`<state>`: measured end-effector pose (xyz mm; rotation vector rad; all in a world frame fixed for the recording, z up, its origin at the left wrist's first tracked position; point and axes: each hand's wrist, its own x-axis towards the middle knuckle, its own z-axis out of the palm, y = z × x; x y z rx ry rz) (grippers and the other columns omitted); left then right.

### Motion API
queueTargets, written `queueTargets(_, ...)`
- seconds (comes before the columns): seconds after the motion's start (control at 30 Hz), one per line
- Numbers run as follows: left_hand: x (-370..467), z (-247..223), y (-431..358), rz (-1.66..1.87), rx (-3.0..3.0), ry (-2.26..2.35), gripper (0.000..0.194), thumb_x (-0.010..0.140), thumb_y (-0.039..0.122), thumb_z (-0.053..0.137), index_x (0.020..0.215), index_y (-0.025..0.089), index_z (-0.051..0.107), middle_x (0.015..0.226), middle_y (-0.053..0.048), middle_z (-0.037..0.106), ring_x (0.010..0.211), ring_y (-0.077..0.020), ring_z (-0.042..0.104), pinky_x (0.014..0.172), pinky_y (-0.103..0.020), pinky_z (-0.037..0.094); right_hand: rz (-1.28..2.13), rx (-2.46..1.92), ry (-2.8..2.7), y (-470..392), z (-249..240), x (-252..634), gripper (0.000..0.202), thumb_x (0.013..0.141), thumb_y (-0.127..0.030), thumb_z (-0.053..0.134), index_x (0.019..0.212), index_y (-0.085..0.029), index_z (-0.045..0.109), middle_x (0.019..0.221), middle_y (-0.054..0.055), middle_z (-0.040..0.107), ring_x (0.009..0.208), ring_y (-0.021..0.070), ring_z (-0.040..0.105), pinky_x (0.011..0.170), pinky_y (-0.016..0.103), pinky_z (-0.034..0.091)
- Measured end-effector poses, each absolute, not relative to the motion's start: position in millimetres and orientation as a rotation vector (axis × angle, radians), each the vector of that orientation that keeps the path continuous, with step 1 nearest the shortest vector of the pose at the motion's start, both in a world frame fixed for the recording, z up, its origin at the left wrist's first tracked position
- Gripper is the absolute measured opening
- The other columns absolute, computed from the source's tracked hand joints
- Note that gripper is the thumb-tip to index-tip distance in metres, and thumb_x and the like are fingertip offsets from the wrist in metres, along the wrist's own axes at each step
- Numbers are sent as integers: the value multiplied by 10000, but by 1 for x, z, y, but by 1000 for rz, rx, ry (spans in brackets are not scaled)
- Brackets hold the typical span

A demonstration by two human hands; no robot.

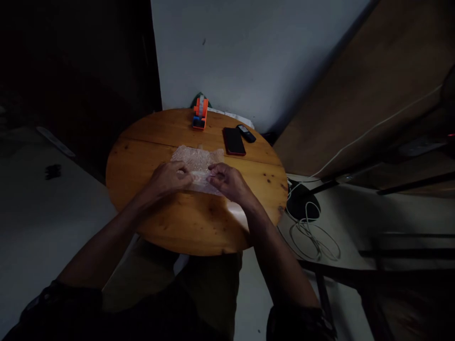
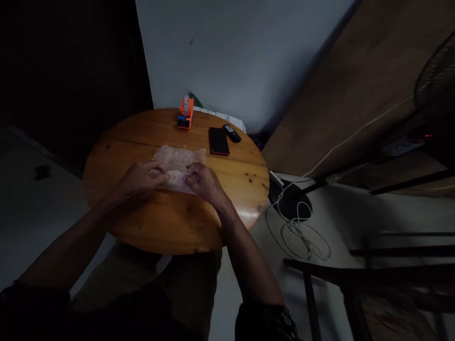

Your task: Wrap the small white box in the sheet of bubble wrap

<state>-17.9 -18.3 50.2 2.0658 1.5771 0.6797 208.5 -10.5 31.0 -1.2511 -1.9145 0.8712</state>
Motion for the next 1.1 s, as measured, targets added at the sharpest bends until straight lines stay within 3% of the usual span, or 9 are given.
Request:
queueTargets(0.1, -21, 51, -12, 628, 2052, 1518, 380, 707, 456, 713, 995, 209, 706, 963, -36, 738, 876, -244, 658, 777, -352, 501, 1057, -1198, -1864, 3, 33, 209, 102, 752, -264, 693, 716, -180, 650, 1126, 114, 707, 1036, 242, 679, 834, 361, 529)
queueTargets(0.4, -12, 31, 1, 865, 1771, 1351, 216, 746, 402, 617, 747, 187, 639, 781, -14, 696, 745, -185, 613, 656, -278, 471, 1351, -1113, -1576, 6, 15, 204, 220, 664, -353, 754, 635, -188, 611, 919, 45, 727, 698, 131, 610, 609, 257, 473)
queueTargets(0.77, -8, 28, -3, 919, 1798, 1314, 182, 732, 349, 584, 737, 174, 631, 743, -15, 668, 666, -148, 571, 583, -249, 422, 1360, -1126, -1477, -1, 14, 200, 225, 627, -341, 768, 611, -189, 603, 800, 21, 699, 653, 122, 580, 573, 238, 449)
queueTargets(1.0, -8, 23, -3, 937, 1766, 1294, 154, 731, 339, 584, 739, 185, 593, 762, -7, 642, 704, -150, 574, 618, -253, 451, 1354, -1171, -1511, 2, 14, 209, 261, 654, -396, 779, 666, -184, 627, 732, 5, 659, 616, 116, 546, 558, 240, 425)
queueTargets(1.1, -9, 20, -1, 981, 1721, 1247, 197, 718, 342, 611, 840, 188, 605, 822, -8, 646, 760, -158, 601, 664, -261, 480, 1214, -1216, -1546, 6, 14, 219, 239, 689, -387, 760, 699, -185, 633, 749, 12, 666, 638, 129, 566, 586, 256, 441)
